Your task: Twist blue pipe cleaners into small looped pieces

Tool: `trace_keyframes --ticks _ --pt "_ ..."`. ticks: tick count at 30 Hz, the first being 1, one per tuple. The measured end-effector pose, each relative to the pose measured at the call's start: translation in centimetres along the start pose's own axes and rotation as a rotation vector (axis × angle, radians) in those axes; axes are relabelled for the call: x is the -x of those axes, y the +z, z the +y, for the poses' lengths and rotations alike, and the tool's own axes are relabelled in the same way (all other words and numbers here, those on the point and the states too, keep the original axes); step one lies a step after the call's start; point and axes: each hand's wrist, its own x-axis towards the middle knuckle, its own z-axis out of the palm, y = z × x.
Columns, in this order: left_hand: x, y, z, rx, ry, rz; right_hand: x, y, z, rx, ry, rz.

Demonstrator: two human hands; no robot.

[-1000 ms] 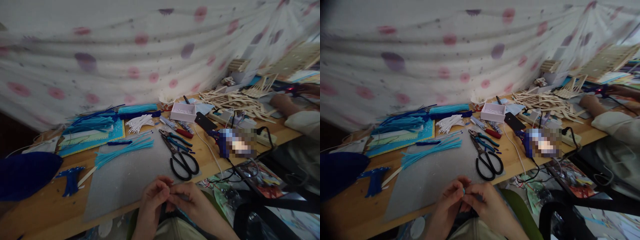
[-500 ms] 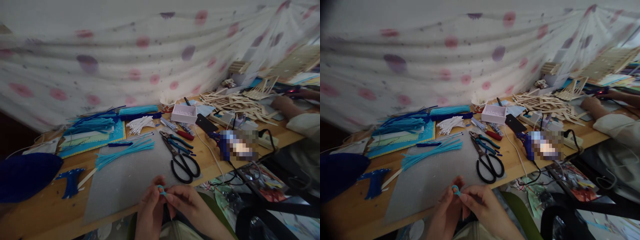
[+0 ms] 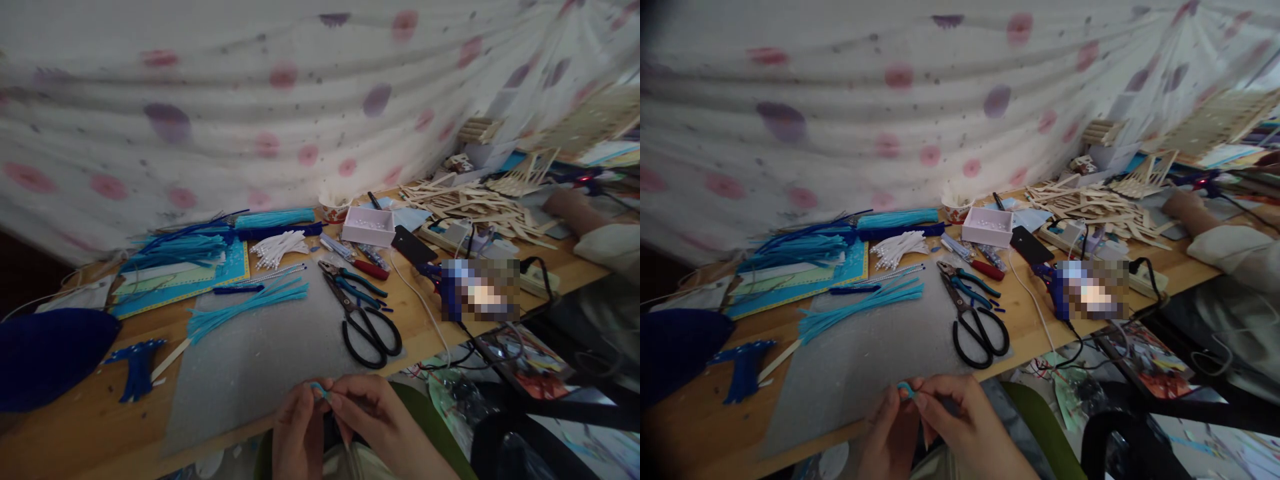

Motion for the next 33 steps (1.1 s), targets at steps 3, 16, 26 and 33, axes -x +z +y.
trace_keyframes --ticks 3,16,26,33 --pt "-0.4 -0.5 -0.1 -0.035 -0.022 -0.003 -0.2 0.1 0.0 -0.02 0.01 -0.004" --pt "-1.0 -0.2 0.5 0.021 -0.02 -0.076 -0.5 0.0 0.3 0.012 0.025 -0.049" --pt "-2.9 -0.5 2.3 0.16 -0.042 -0.082 -0.8 0.0 0.5 -0.007 0.106 -0.15" --pt "-3.3 0.1 3.8 0.212 -0.057 -0.135 -0.5 0.0 0.6 -0.028 0.108 -0.153"
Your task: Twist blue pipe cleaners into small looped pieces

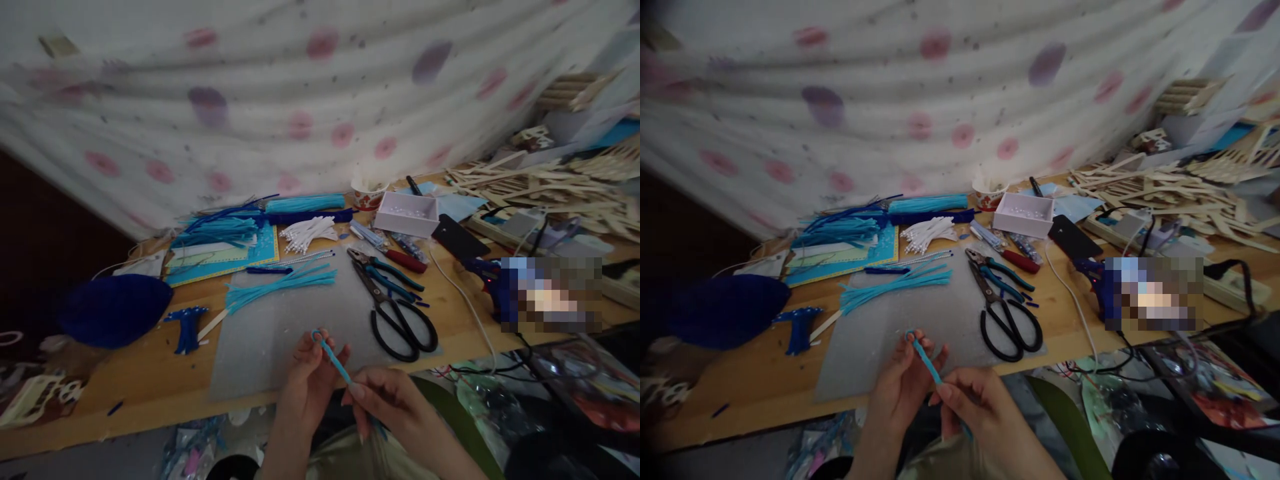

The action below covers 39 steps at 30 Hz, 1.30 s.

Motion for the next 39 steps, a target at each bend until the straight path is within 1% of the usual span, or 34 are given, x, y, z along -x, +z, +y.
trace_keyframes --ticks 4,7,12,17,20,23,24,26,27,28,29,30,31,32,33,34,35,36,37,39 --pt "0.2 0.5 -0.1 0.033 -0.037 0.002 0.1 0.1 -0.2 -0.022 0.001 -0.009" --pt "0.2 0.5 -0.2 -0.015 -0.037 -0.026 0.1 0.3 -0.4 -0.026 0.003 0.035" --pt "0.0 0.1 -0.4 -0.169 0.083 -0.016 0.1 0.6 -0.7 0.014 -0.032 0.1" --pt "-0.3 0.3 0.7 -0.344 0.172 -0.04 0.1 0.5 -0.7 0.055 -0.019 0.111" --pt "0.0 0.4 0.7 -0.421 0.145 -0.071 -0.1 0.5 -0.7 0.027 -0.01 0.133" --pt "0.4 0.5 -0.2 -0.507 0.059 -0.096 -0.6 0.6 -0.5 -0.022 -0.007 0.143" --pt "0.5 0.4 -0.5 -0.529 0.056 -0.082 -0.7 0.7 -0.4 -0.037 0.0 0.147" --pt "0.2 0.2 -0.4 -0.551 0.106 -0.011 -1.1 0.9 0.0 -0.046 0.019 0.143" --pt "-0.2 0.1 0.1 -0.548 0.152 0.04 -1.2 0.9 0.2 -0.038 0.033 0.143" --pt "-0.7 0.0 1.1 -0.544 0.211 0.086 -1.3 1.0 0.5 -0.021 0.049 0.138" --pt "-1.4 0.0 2.6 -0.563 0.274 0.123 -1.4 1.1 0.8 -0.003 0.064 0.13" --pt "-2.4 0.0 4.5 -0.598 0.353 0.142 -1.5 1.1 1.1 0.013 0.076 0.121" --pt "-3.5 0.1 6.7 -0.688 0.461 0.14 -1.6 1.1 1.3 0.025 0.087 0.108" --pt "-4.7 0.2 9.0 -0.866 0.582 0.115 -1.7 1.1 1.5 0.035 0.098 0.093" --pt "-6.2 0.4 11.3 -1.136 0.717 0.084 -1.9 1.0 1.7 0.046 0.104 0.076" --pt "-7.7 0.5 13.5 -1.484 0.816 0.015 -2.0 0.9 1.9 0.057 0.106 0.065" --pt "-9.4 0.6 15.3 -1.612 0.838 -0.029 -2.2 0.8 2.1 0.069 0.108 0.061" --pt "-11.0 0.6 16.7 -1.691 0.846 -0.067 -2.3 0.6 2.2 0.083 0.109 0.053" --pt "-12.6 0.5 17.6 -1.773 0.836 -0.118 -2.4 0.5 2.4 0.102 0.108 0.048" --pt "-15.4 0.1 18.1 -1.929 0.788 -0.215 -2.7 0.3 2.8 0.153 0.11 0.043"
